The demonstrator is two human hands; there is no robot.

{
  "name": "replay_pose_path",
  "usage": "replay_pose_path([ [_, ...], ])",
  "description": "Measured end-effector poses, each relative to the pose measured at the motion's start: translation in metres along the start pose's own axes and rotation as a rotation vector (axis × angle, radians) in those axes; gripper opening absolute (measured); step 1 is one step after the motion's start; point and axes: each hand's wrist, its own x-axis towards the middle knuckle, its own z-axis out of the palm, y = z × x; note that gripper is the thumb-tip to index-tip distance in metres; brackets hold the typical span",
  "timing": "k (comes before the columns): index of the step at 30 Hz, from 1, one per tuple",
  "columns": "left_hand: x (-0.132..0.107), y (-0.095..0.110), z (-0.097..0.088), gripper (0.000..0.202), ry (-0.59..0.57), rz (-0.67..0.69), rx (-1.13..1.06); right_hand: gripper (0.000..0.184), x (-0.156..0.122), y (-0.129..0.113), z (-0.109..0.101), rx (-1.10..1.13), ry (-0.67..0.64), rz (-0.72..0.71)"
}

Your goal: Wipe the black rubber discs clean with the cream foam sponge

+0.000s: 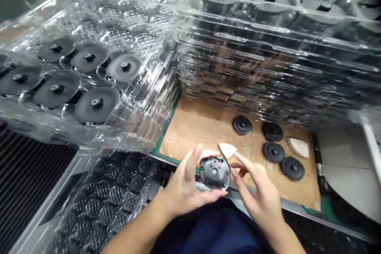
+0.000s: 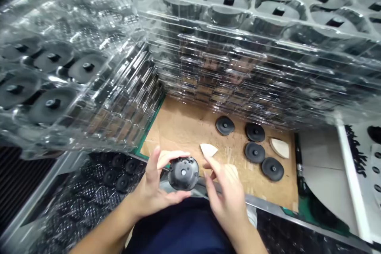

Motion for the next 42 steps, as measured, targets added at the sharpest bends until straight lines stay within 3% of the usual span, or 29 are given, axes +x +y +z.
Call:
replay_pose_path([
  [4,-0.001,0.003,-0.006,0.111,-0.024,-0.02,0.012,0.046,0.016,-0.008,-0.016,-0.084,-0.104,-0.275],
  [7,0.001,0.007,-0.012,0.098,-0.09,-0.274,-0.136,0.031,0.021,-0.012,-0.015,-0.079,-0.146,-0.346],
  [10,-0.003,0.008,-0.014,0.067,-0.133,-0.69,-0.485,0.018,0.015,-0.019,0.0,0.065,-0.064,-0.249],
  [12,-0.014,0.004,-0.014,0.065,-0.112,-0.83,-0.576,0.017,0.005,-0.022,0.016,0.138,-0.031,-0.085],
  [14,-0.033,-0.004,-0.016,0.061,-0.07,-0.903,-0.512,0.024,-0.003,-0.019,0.033,0.136,-0.107,-0.001],
  [16,-0.062,-0.015,-0.026,0.048,-0.015,-1.003,-0.411,0.03,-0.007,-0.008,0.049,0.103,-0.264,-0.056],
  [19,-0.12,-0.031,-0.062,0.027,0.081,-1.169,-0.187,0.029,-0.004,0.019,0.067,0.044,-0.472,-0.168],
  [21,-0.163,-0.04,-0.097,0.03,0.204,-1.242,0.015,0.028,0.0,0.034,0.074,0.031,-0.566,-0.189],
  [25,-0.229,-0.069,-0.166,0.033,0.437,-1.279,0.421,0.035,0.002,0.04,0.079,-0.023,-0.606,-0.086],
  [28,-0.25,-0.105,-0.191,0.033,0.522,-1.235,0.616,0.038,0.001,0.031,0.08,-0.079,-0.598,-0.023],
  [31,-0.256,-0.14,-0.189,0.033,0.577,-1.178,0.739,0.039,0.0,0.023,0.08,-0.086,-0.586,-0.046],
  [34,-0.267,-0.154,-0.175,0.034,0.66,-1.132,0.838,0.039,0.0,0.022,0.08,-0.105,-0.561,-0.071],
  [38,-0.294,-0.133,-0.145,0.035,0.765,-1.049,0.931,0.037,0.003,0.02,0.082,-0.146,-0.549,-0.123],
  [42,-0.295,-0.103,-0.09,0.028,0.697,-0.855,0.879,0.03,0.008,0.006,0.081,-0.218,-0.528,-0.185],
])
